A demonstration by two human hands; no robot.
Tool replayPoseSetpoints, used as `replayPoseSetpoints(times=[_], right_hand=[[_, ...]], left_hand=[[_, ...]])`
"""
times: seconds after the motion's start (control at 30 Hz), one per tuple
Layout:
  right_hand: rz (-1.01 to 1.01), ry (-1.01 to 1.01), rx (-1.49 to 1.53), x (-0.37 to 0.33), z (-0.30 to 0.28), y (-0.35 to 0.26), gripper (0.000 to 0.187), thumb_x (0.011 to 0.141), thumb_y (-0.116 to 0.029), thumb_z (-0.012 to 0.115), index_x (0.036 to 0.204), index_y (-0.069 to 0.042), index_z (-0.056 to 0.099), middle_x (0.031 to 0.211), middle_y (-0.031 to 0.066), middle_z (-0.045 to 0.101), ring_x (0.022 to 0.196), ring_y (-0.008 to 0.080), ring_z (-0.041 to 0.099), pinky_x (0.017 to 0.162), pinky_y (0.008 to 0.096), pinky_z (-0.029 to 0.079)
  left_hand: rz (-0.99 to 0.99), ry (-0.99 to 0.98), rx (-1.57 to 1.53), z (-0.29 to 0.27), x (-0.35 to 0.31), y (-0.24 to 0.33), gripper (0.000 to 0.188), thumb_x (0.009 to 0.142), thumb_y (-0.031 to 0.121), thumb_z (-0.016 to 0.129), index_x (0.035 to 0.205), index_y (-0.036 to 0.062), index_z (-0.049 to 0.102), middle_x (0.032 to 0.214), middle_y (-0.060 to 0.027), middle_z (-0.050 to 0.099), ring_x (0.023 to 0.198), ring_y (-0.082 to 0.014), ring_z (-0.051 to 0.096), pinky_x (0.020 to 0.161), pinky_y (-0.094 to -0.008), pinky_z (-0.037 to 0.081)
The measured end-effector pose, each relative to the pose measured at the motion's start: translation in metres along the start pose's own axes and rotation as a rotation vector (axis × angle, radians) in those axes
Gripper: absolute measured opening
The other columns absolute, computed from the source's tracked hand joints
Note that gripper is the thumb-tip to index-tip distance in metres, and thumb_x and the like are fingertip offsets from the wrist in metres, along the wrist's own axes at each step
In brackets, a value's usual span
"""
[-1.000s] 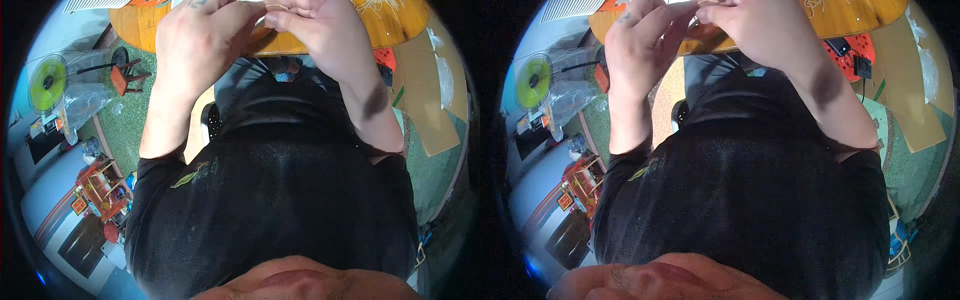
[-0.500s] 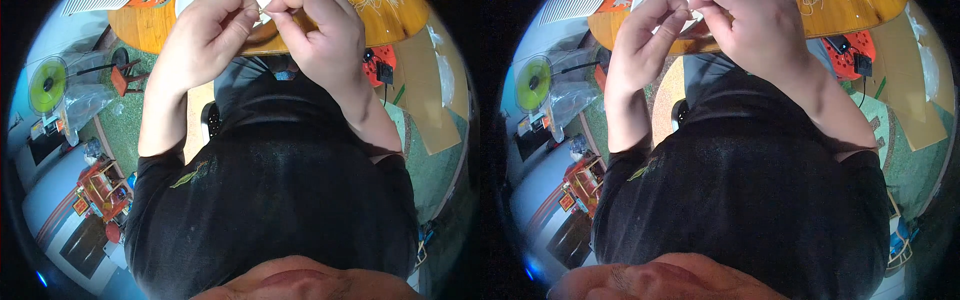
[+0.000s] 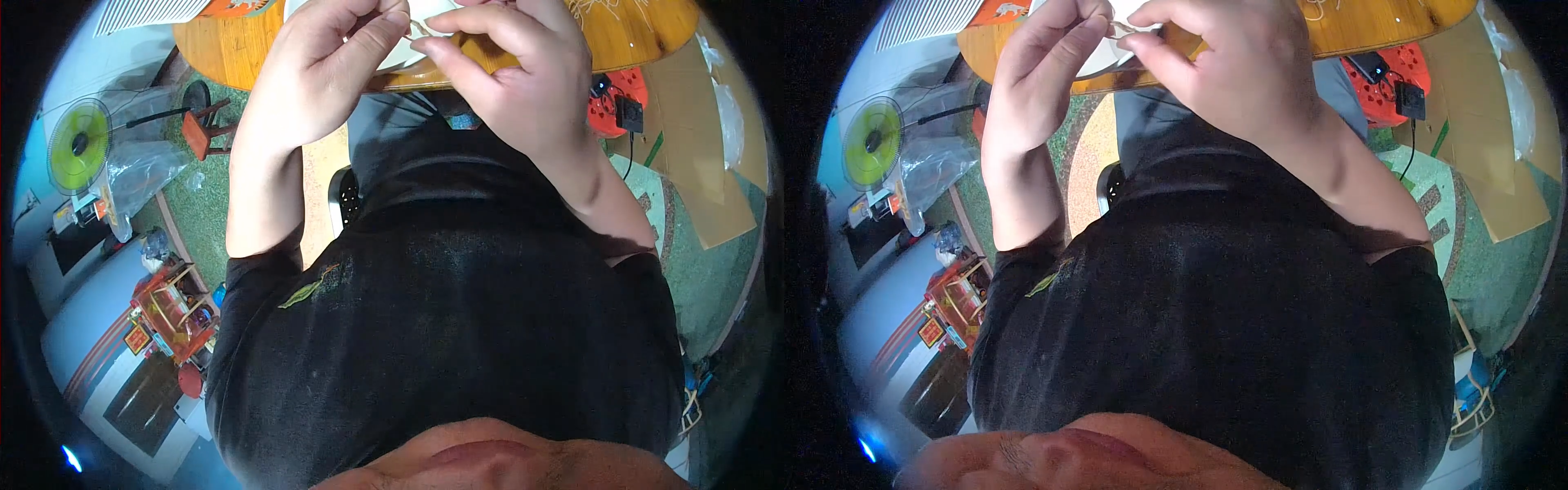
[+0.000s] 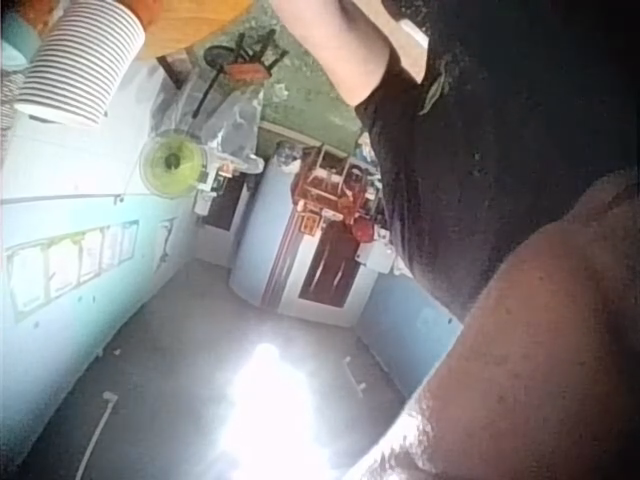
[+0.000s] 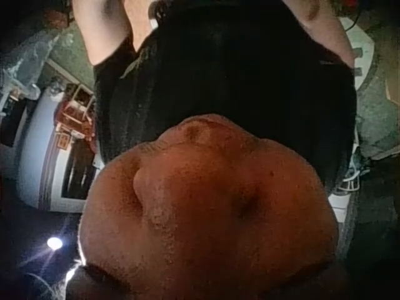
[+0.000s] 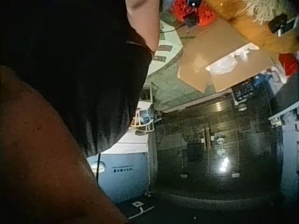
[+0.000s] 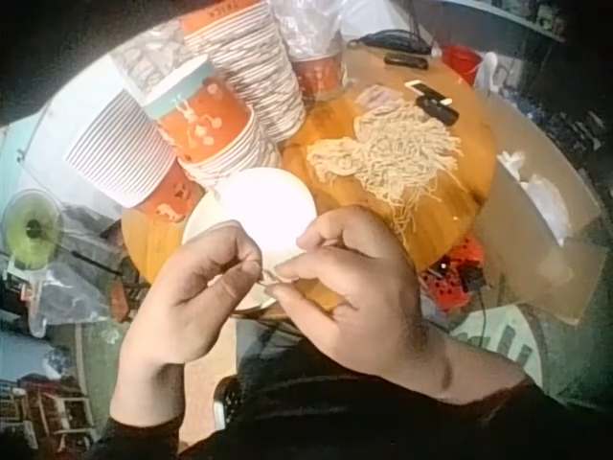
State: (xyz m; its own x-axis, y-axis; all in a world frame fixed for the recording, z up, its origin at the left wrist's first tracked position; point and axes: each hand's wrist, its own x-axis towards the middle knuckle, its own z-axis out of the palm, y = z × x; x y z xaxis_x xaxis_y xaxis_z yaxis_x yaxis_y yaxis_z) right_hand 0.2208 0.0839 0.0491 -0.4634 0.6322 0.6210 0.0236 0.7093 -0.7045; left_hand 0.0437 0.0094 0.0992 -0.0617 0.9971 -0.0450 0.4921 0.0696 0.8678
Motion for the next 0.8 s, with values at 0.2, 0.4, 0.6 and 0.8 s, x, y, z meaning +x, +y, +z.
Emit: replayPoseSetpoints(times=[0.2,0.4,0.6,0.8], right_hand=[[0.032,0.021,0.012,-0.002,0.001,-0.005,0.018,0.072,0.001,0.082,0.081,-0.001,0.067,0.093,0.0121,0.059,0.083,0.0272,0.061,0.072,0.0359,0.048],[0.021,-0.023,0.013,0.002,0.001,-0.006,0.016,0.073,0.003,0.079,0.08,-0.001,0.065,0.09,0.0126,0.059,0.083,0.0281,0.061,0.071,0.0366,0.048],[-0.419,0.361,0.414,-0.002,0.043,0.046,0.019,0.076,0.003,0.077,0.085,-0.002,0.061,0.087,0.0126,0.06,0.082,0.0287,0.062,0.072,0.0367,0.048],[0.0,-0.027,0.104,0.002,0.002,-0.005,0.019,0.076,0.003,0.077,0.085,-0.002,0.061,0.088,0.0122,0.061,0.082,0.0282,0.062,0.073,0.0356,0.049]], left_hand=[[0.056,-0.04,-0.045,0.0,0.001,-0.003,0.011,0.102,0.0,0.051,0.092,0.0023,0.053,0.088,0.0,0.048,0.08,-0.0079,0.045,0.07,-0.023,0.039],[-0.029,-0.062,-0.058,-0.002,-0.001,-0.001,0.009,0.102,0.0,0.052,0.094,0.0025,0.055,0.088,0.0017,0.049,0.08,-0.0069,0.045,0.07,-0.0225,0.039],[-0.008,-0.048,-0.069,0.0,0.001,-0.001,0.008,0.104,0.002,0.056,0.096,0.0025,0.057,0.089,0.0023,0.051,0.082,-0.0064,0.047,0.07,-0.0221,0.04],[-0.047,-0.052,-0.184,-0.001,-0.004,-0.002,0.008,0.104,0.002,0.056,0.096,0.0023,0.058,0.089,0.002,0.051,0.082,-0.0074,0.047,0.071,-0.0227,0.041]])
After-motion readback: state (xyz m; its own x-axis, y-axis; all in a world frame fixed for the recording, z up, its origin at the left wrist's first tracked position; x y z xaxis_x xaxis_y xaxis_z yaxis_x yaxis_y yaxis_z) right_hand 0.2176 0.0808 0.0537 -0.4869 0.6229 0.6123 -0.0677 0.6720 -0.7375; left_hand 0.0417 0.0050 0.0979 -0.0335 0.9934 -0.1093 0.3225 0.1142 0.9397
